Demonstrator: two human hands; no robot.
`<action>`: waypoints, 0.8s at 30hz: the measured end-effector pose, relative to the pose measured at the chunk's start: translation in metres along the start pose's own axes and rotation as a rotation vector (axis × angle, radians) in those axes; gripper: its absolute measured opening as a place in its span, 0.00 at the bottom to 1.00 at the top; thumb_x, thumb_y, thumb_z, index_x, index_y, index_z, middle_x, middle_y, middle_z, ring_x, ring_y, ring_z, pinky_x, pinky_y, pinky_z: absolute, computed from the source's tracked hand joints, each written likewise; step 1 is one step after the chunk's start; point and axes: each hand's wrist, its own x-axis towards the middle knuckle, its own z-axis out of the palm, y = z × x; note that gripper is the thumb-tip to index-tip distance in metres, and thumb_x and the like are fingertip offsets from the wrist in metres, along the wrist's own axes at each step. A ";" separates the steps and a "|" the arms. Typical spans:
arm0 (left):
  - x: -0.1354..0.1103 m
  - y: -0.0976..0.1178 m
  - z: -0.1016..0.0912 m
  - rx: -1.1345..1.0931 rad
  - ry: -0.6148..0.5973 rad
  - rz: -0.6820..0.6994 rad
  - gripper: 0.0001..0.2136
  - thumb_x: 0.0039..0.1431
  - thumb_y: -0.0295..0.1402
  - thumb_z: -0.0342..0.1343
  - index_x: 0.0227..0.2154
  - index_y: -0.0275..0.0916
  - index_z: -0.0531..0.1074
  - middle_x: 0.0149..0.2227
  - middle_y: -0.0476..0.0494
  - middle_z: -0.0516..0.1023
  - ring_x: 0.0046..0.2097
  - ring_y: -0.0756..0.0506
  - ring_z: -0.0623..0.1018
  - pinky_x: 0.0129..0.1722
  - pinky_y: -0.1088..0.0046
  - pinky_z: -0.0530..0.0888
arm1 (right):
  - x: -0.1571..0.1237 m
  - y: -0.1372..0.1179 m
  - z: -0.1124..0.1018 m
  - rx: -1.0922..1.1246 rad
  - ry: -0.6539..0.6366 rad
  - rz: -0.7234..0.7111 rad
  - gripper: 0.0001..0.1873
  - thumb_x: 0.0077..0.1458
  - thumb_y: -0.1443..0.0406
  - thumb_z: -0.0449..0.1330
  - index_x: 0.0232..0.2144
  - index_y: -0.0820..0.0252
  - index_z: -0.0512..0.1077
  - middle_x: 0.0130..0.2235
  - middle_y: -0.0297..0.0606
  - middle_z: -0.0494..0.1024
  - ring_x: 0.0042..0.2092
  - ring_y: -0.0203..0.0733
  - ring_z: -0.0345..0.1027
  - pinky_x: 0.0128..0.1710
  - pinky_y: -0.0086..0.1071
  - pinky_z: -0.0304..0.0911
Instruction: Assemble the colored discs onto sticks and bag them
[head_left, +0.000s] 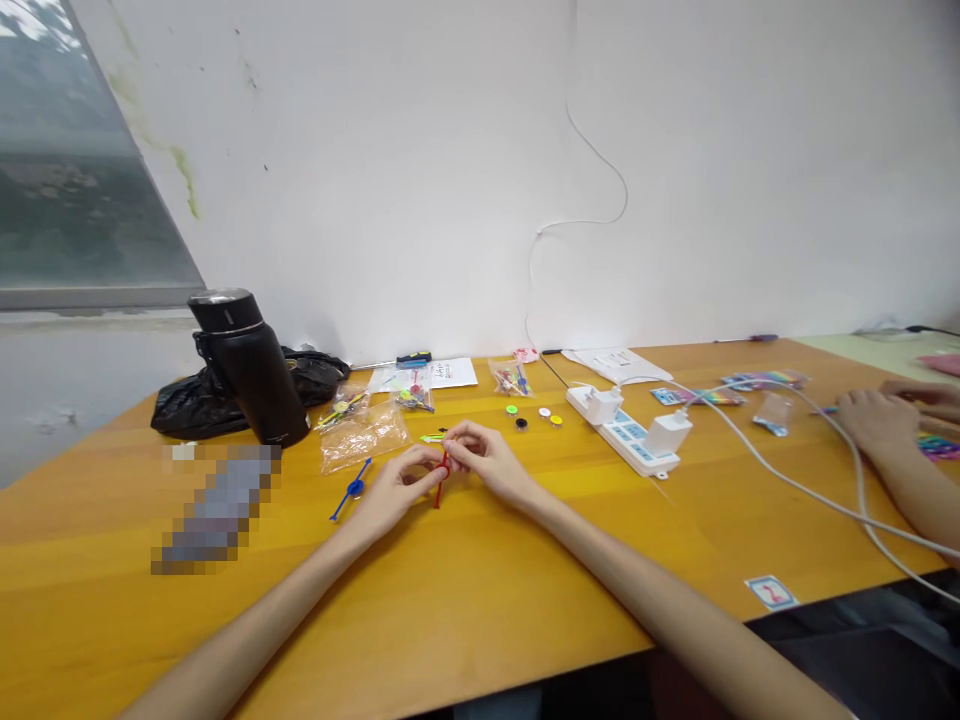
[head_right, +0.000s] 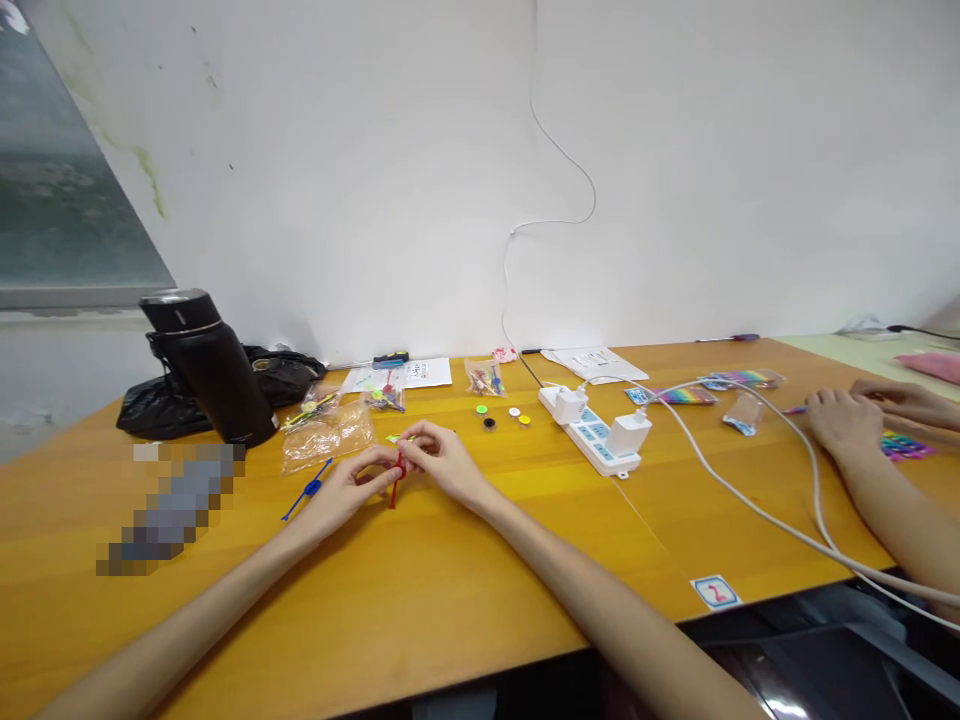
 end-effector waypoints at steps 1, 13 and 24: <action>0.001 -0.001 -0.001 -0.008 0.023 -0.010 0.14 0.64 0.45 0.57 0.42 0.42 0.80 0.44 0.41 0.80 0.47 0.41 0.76 0.45 0.68 0.73 | 0.000 0.002 0.000 -0.001 0.011 0.013 0.19 0.62 0.50 0.60 0.42 0.60 0.70 0.28 0.30 0.73 0.30 0.34 0.66 0.35 0.29 0.62; 0.005 -0.013 -0.011 -0.319 0.304 -0.228 0.18 0.54 0.49 0.65 0.39 0.39 0.79 0.43 0.40 0.81 0.45 0.43 0.78 0.38 0.74 0.73 | -0.013 0.012 0.023 -0.135 -0.247 0.120 0.19 0.61 0.49 0.61 0.36 0.61 0.73 0.27 0.33 0.76 0.29 0.35 0.68 0.33 0.28 0.61; 0.011 -0.004 -0.075 0.404 0.328 -0.067 0.17 0.58 0.49 0.59 0.37 0.40 0.80 0.41 0.42 0.83 0.40 0.41 0.80 0.41 0.70 0.73 | -0.013 0.008 0.021 -0.231 -0.274 0.128 0.18 0.66 0.52 0.57 0.39 0.61 0.77 0.28 0.34 0.77 0.31 0.35 0.69 0.34 0.27 0.62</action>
